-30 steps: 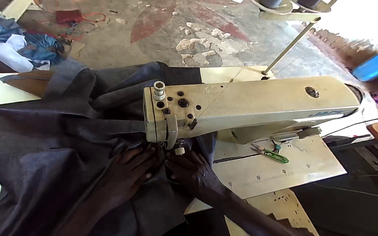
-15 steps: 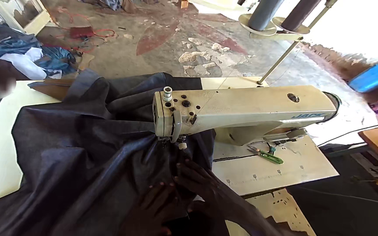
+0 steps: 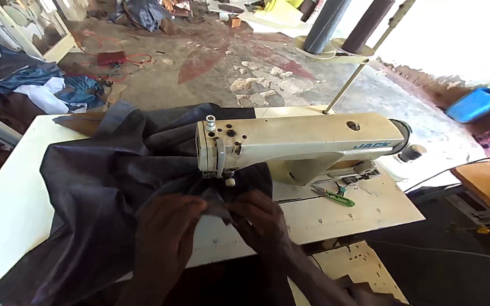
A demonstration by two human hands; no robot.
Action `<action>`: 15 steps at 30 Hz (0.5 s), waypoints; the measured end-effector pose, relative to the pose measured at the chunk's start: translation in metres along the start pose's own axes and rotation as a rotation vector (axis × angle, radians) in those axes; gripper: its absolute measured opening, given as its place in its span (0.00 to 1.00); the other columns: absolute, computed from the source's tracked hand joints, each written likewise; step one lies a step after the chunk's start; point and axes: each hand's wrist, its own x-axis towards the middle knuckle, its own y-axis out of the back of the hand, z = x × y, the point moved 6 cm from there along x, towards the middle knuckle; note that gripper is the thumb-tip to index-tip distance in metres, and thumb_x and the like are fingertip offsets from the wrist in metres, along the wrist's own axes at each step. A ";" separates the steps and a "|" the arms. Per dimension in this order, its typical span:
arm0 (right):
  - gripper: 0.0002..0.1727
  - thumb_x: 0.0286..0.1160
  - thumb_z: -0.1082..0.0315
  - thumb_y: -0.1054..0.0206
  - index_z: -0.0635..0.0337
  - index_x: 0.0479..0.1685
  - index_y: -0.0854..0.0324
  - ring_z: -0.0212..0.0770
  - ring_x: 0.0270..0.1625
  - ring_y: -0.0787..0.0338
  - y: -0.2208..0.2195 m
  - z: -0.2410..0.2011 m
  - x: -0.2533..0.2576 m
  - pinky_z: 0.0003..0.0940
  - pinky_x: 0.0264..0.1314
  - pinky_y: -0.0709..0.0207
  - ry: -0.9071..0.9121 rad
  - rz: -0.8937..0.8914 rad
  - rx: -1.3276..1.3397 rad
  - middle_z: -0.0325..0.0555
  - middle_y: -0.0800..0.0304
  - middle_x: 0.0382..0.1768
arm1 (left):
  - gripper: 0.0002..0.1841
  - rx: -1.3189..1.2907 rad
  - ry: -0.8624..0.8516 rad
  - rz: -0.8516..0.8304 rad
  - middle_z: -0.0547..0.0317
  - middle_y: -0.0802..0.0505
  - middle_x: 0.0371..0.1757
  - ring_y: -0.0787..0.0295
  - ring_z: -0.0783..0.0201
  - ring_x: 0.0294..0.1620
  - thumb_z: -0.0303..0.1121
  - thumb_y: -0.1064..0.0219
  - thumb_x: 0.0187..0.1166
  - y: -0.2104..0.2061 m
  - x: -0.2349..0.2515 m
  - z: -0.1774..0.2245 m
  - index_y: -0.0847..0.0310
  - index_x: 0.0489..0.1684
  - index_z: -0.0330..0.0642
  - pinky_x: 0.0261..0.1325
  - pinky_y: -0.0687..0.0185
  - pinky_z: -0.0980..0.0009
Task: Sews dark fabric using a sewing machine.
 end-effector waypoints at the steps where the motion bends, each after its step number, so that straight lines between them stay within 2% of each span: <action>1: 0.08 0.78 0.65 0.31 0.57 0.40 0.07 0.35 0.42 0.11 -0.001 -0.001 0.010 0.31 0.46 0.14 0.014 -0.027 -0.002 0.41 0.09 0.36 | 0.11 0.020 0.021 0.044 0.63 0.07 0.56 0.14 0.63 0.60 0.39 0.39 0.87 0.005 0.003 -0.002 0.10 0.52 0.50 0.62 0.22 0.59; 3: 0.08 0.77 0.65 0.30 0.58 0.37 0.08 0.35 0.36 0.12 -0.003 0.001 0.029 0.32 0.37 0.16 -0.011 -0.092 -0.004 0.41 0.11 0.33 | 0.11 0.025 0.040 0.155 0.58 0.09 0.57 0.17 0.60 0.61 0.38 0.35 0.84 0.017 0.000 0.002 0.10 0.55 0.47 0.63 0.23 0.59; 5: 0.08 0.74 0.66 0.29 0.58 0.30 0.10 0.35 0.28 0.16 -0.002 0.002 0.049 0.33 0.27 0.20 -0.065 -0.130 -0.023 0.41 0.14 0.29 | 0.09 0.009 -0.001 0.231 0.59 0.12 0.53 0.17 0.62 0.58 0.38 0.34 0.84 0.026 -0.014 0.016 0.13 0.53 0.49 0.62 0.23 0.63; 7: 0.11 0.75 0.65 0.29 0.58 0.25 0.13 0.35 0.25 0.18 -0.002 0.006 0.066 0.34 0.25 0.23 -0.099 -0.147 -0.018 0.40 0.16 0.26 | 0.07 -0.089 0.000 0.157 0.65 0.12 0.48 0.16 0.70 0.52 0.41 0.36 0.86 0.013 -0.034 0.032 0.15 0.51 0.54 0.56 0.19 0.71; 9: 0.13 0.75 0.63 0.29 0.57 0.22 0.15 0.35 0.24 0.19 -0.005 0.009 0.076 0.34 0.24 0.24 -0.097 -0.150 -0.003 0.39 0.19 0.24 | 0.11 -0.332 0.117 -0.035 0.63 0.08 0.48 0.11 0.71 0.50 0.40 0.38 0.88 -0.025 -0.056 0.038 0.11 0.56 0.49 0.54 0.13 0.73; 11: 0.14 0.76 0.63 0.29 0.57 0.22 0.15 0.34 0.24 0.20 -0.008 0.008 0.081 0.34 0.25 0.24 -0.078 -0.169 0.014 0.38 0.20 0.23 | 0.15 -0.644 0.387 -0.200 0.57 0.06 0.49 0.07 0.67 0.48 0.34 0.41 0.89 -0.070 -0.071 0.026 0.13 0.60 0.38 0.52 0.08 0.69; 12: 0.14 0.76 0.63 0.29 0.57 0.22 0.16 0.34 0.25 0.20 -0.008 0.006 0.080 0.34 0.25 0.24 -0.057 -0.192 0.023 0.39 0.20 0.24 | 0.15 -0.813 0.592 -0.241 0.55 0.05 0.50 0.05 0.63 0.46 0.31 0.44 0.89 -0.088 -0.075 0.015 0.15 0.62 0.34 0.51 0.07 0.67; 14: 0.12 0.76 0.65 0.30 0.57 0.23 0.15 0.35 0.29 0.17 -0.007 -0.003 0.070 0.34 0.30 0.22 0.017 -0.275 0.038 0.40 0.17 0.27 | 0.17 -1.155 1.058 -0.179 0.51 0.05 0.46 0.06 0.61 0.42 0.32 0.53 0.94 -0.112 -0.073 -0.004 0.19 0.62 0.34 0.52 0.09 0.65; 15: 0.11 0.75 0.65 0.31 0.56 0.24 0.14 0.35 0.32 0.15 -0.004 -0.009 0.060 0.34 0.32 0.20 0.059 -0.330 0.036 0.40 0.15 0.30 | 0.18 -1.291 1.240 -0.079 0.55 0.06 0.41 0.07 0.64 0.38 0.34 0.57 0.95 -0.121 -0.069 -0.011 0.20 0.56 0.38 0.49 0.10 0.69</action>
